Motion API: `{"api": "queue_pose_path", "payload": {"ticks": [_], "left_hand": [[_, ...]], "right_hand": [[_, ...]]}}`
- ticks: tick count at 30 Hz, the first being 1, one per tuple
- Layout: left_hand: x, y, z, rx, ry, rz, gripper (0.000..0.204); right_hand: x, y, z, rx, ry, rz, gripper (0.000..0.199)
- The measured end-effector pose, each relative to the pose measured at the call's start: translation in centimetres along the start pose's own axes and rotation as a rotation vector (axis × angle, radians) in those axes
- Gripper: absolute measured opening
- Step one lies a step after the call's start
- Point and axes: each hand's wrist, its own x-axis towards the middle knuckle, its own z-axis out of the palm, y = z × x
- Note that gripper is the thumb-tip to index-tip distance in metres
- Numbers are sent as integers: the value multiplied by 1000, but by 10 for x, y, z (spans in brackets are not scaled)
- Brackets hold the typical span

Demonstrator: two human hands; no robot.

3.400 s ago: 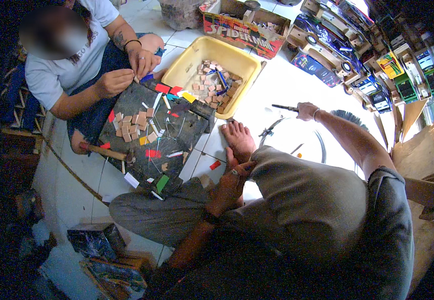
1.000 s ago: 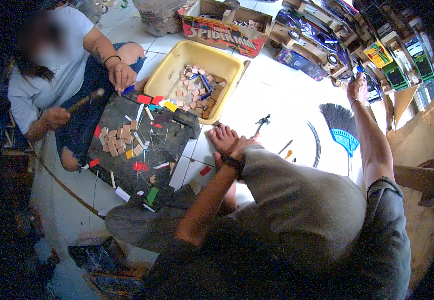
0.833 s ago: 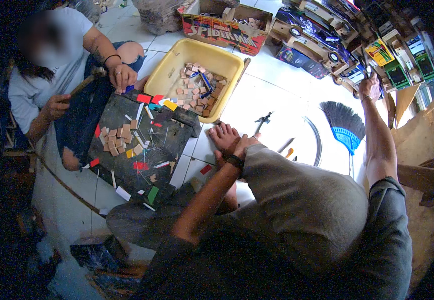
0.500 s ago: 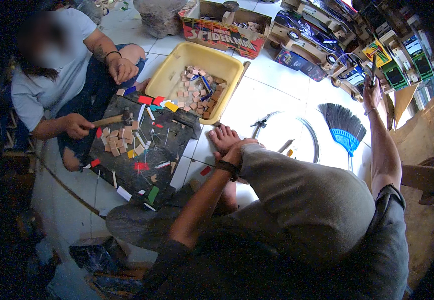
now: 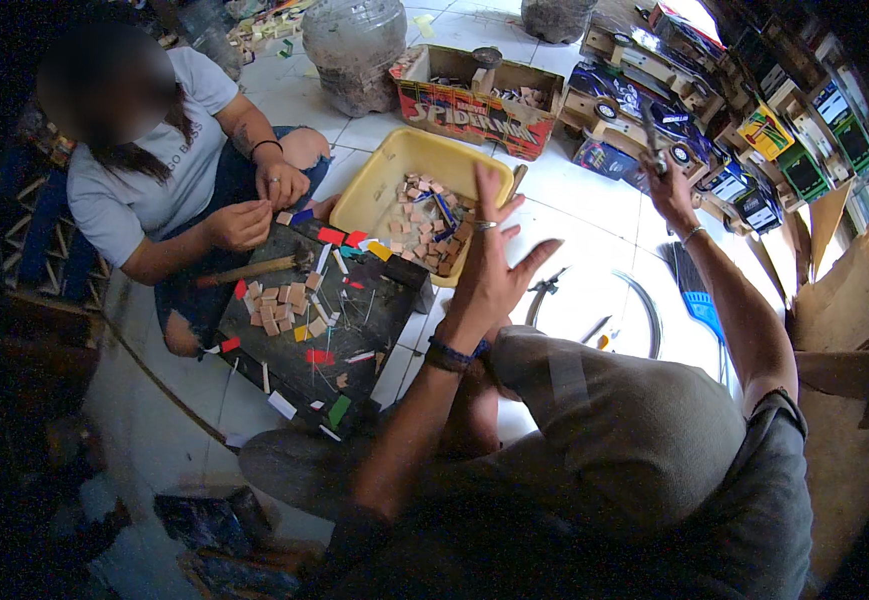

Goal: The person uses pliers to cut and manipulate small wires or pins while seated on the floor. A coworker nearby uses a hammer to work on small wooden blocks. The camera wearer handles the wire components one at a time, adjusting and cutting them with the pliers.

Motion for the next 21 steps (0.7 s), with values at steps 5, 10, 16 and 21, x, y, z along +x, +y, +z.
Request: {"api": "queue_pose_path", "payload": {"ticks": [5,10,16,21], "left_hand": [[6,49,-33,410,-27,271,72],[-21,78,-67,330,-245,244,51],[-43,99,-115,132,-433,132,32],[-66,103,-126,-226,-138,-205,21]], "right_hand": [[-24,-36,31,-147,-245,-4,43],[-44,-48,41,-234,-557,85,44],[-63,-55,42,-195,-861,36,38],[-70,-70,60,-165,-1063,-91,33]]}}
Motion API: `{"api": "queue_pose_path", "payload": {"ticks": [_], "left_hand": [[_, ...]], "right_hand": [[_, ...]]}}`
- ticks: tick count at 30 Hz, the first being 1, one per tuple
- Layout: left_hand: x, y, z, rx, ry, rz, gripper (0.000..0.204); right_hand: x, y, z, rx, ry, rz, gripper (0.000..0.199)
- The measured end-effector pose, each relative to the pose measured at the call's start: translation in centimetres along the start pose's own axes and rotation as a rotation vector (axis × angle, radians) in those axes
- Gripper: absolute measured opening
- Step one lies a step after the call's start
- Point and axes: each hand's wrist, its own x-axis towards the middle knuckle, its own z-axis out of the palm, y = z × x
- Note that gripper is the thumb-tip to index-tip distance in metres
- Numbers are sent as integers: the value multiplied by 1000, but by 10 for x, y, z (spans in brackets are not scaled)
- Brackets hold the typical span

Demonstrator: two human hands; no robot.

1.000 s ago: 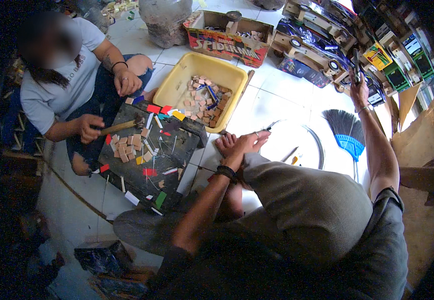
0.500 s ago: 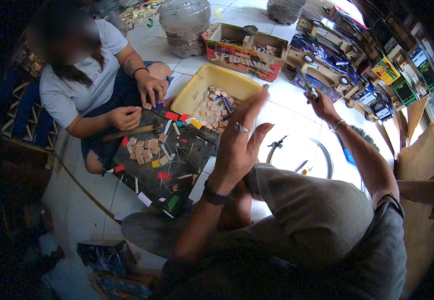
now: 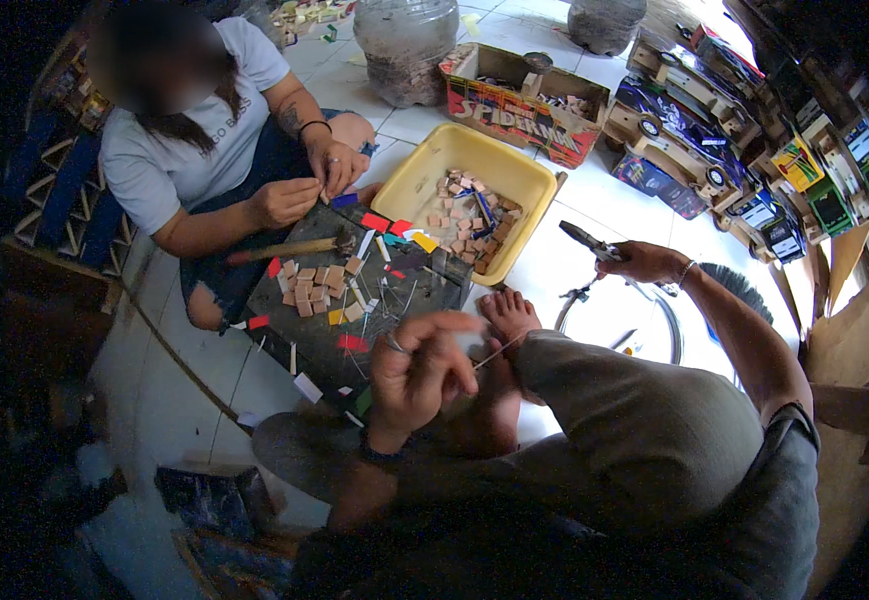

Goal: The person uses pliers to cut and manipulate small wires or pins while seated on the floor. A coworker nearby uses a hammer to work on small wooden blocks. The camera wearer handles the wire components one at a time, adjusting and cutting them with the pliers.

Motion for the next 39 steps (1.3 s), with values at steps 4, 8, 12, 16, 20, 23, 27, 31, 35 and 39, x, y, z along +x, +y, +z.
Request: {"api": "queue_pose_path", "payload": {"ticks": [4,8,12,16,20,23,27,31,35,39], "left_hand": [[-21,-10,14,-505,518,-229,32],[-30,-18,24,-564,724,-294,37],[-36,-27,41,-468,970,-337,40],[-49,-33,49,-585,1058,-383,32],[-58,-39,50,-554,1015,-401,29],[-59,-44,49,-522,1002,-415,30],[-61,-48,47,-485,972,-430,32],[-63,-51,47,-555,974,-444,33],[-64,-53,45,-587,980,-436,33],[-64,-55,44,-586,989,-444,32]], "right_hand": [[2,-46,-1,21,10,-112,30],[-15,-122,-11,-59,82,-93,28],[-34,-187,3,5,106,-219,26],[-38,-216,36,-30,-100,-320,27],[-32,-224,66,-67,-103,-481,33],[-24,-229,77,-90,-148,-489,38],[-22,-234,81,-148,-217,-443,37],[-20,-237,87,-191,-189,-459,40],[-18,-238,90,-163,-260,-413,35],[-17,-237,93,-184,-252,-406,36]]}}
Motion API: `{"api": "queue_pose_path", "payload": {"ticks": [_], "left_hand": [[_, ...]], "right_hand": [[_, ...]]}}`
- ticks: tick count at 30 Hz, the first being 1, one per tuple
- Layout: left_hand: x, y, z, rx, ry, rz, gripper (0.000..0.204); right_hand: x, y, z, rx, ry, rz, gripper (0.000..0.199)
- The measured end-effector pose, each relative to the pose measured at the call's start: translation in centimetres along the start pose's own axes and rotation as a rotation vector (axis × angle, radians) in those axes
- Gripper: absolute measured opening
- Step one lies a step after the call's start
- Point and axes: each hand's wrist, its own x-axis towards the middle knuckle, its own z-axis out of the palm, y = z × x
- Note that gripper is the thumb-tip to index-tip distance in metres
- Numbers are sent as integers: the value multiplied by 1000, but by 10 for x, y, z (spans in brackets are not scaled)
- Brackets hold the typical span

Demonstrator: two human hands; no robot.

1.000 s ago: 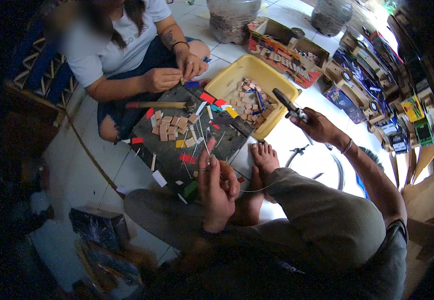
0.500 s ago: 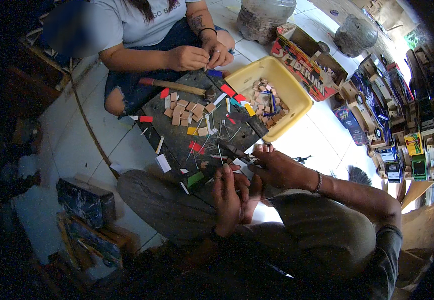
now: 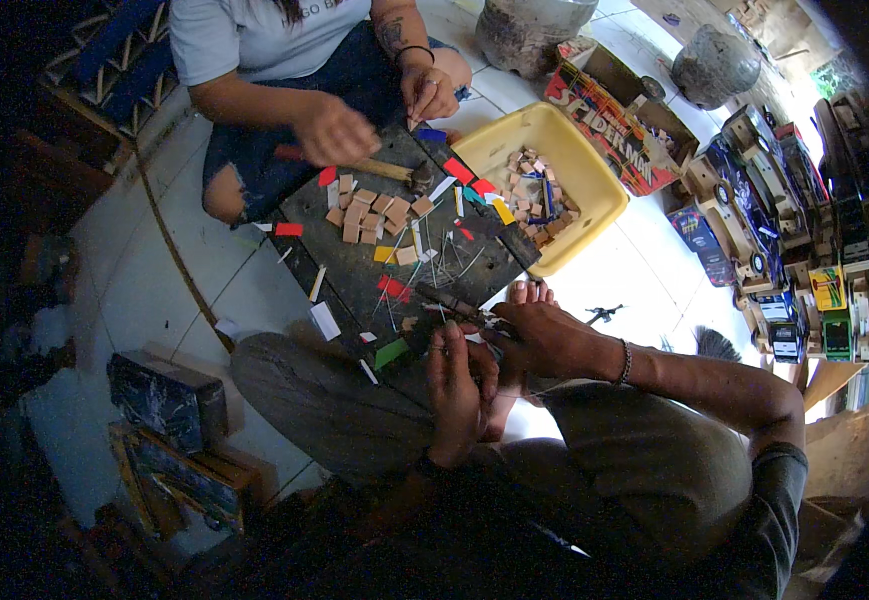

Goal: The person uses pliers to cut and manipulate small wires or pins while seated on the floor. A coworker nearby uses a hammer to work on small wooden blocks. The camera wearer handles the wire components one at a time, adjusting and cutting them with the pliers.

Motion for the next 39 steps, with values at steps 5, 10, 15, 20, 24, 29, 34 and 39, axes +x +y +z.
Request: {"api": "queue_pose_path", "payload": {"ticks": [5,10,15,20,24,29,34,39], "left_hand": [[2,0,-2,-21,-6,-30,31],[2,-1,-2,-27,-2,-16,30],[2,-2,-3,-26,5,-23,29],[1,-5,-1,-50,44,-42,28],[-1,-5,2,-73,72,-67,29],[-3,-7,2,-23,90,-65,29],[-2,-11,2,-66,109,-41,30],[-2,-13,4,-91,159,-14,30]], "right_hand": [[2,3,4,-33,81,-108,34],[3,6,4,-14,13,-18,35],[7,13,5,-42,-65,-28,41],[15,21,13,-51,-70,-39,50],[23,23,16,-117,-174,68,53],[34,29,22,-146,-180,97,57],[44,38,42,-387,-69,246,63],[43,32,45,-371,78,200,58]]}}
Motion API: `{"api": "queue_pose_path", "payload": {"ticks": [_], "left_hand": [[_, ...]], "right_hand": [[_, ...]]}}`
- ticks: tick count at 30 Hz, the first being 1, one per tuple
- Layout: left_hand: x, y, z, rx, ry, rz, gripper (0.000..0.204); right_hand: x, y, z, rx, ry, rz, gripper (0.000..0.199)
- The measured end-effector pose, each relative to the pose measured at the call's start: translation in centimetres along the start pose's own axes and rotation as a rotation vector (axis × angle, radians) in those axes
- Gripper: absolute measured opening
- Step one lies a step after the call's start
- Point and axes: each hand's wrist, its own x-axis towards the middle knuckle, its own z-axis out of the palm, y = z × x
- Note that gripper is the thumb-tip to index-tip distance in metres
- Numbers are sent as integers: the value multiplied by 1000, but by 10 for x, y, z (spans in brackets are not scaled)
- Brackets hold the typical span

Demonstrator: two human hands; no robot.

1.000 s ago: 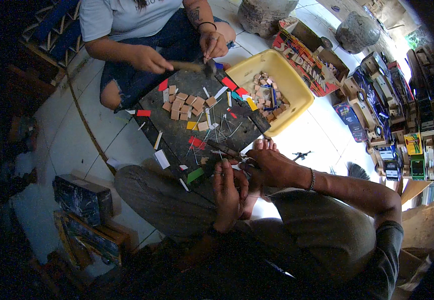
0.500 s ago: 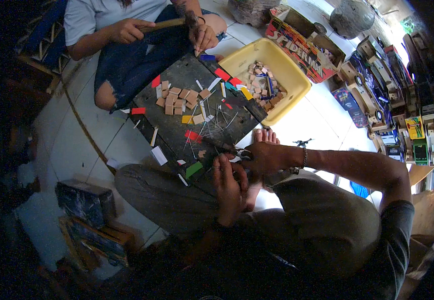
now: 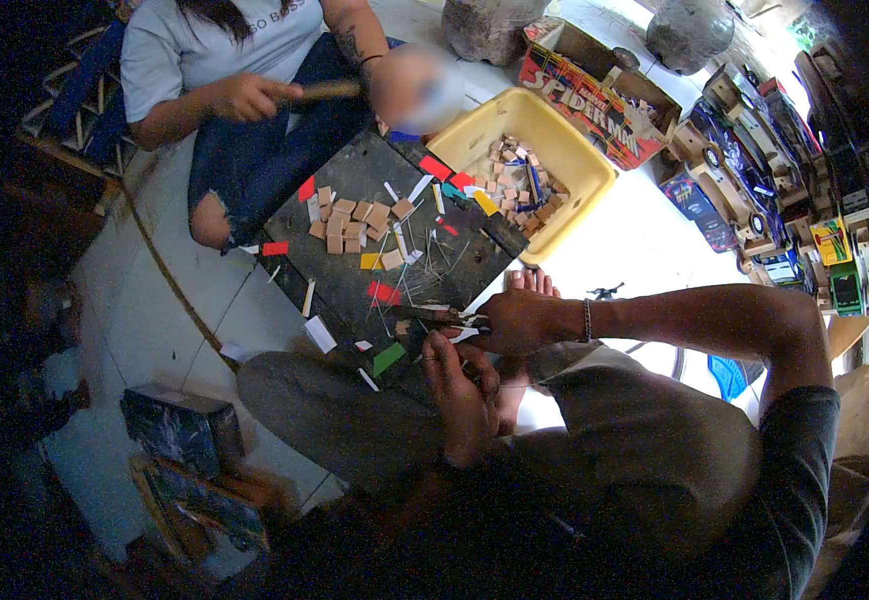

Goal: The person uses pliers to cut and manipulate small wires or pins while seated on the floor. A coworker nearby uses a hammer to work on small wooden blocks. The camera wearer handles the wire components one at a time, adjusting and cutting them with the pliers.

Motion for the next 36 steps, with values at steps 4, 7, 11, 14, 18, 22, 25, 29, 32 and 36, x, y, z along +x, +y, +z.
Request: {"api": "queue_pose_path", "payload": {"ticks": [4,7,11,14,18,22,25,29,32,36], "left_hand": [[4,-2,-4,-70,7,-23,34],[3,-4,-9,-143,-19,-31,36],[3,-3,-10,-233,10,-60,39],[1,-2,-8,-297,-11,-47,43],[-2,-1,-4,-427,-104,24,51],[-3,9,-4,-408,-195,58,54],[-2,24,-4,-371,-169,84,50],[5,44,-6,-355,-185,164,50],[11,53,-9,-336,-195,236,53],[16,65,-10,-159,-217,346,57]], "right_hand": [[-6,-2,-22,59,-32,-120,50],[-16,-8,-26,91,-38,-58,51],[-16,-9,-35,209,-37,-136,52],[-17,-6,-55,382,-203,-235,53],[-23,-6,-87,423,-473,-174,61],[-39,-3,-100,510,-421,-133,63],[-50,7,-102,781,-348,-112,57],[-58,13,-104,792,-248,-310,57],[-63,12,-106,785,-304,-264,54],[-66,3,-100,930,-299,-145,47]]}}
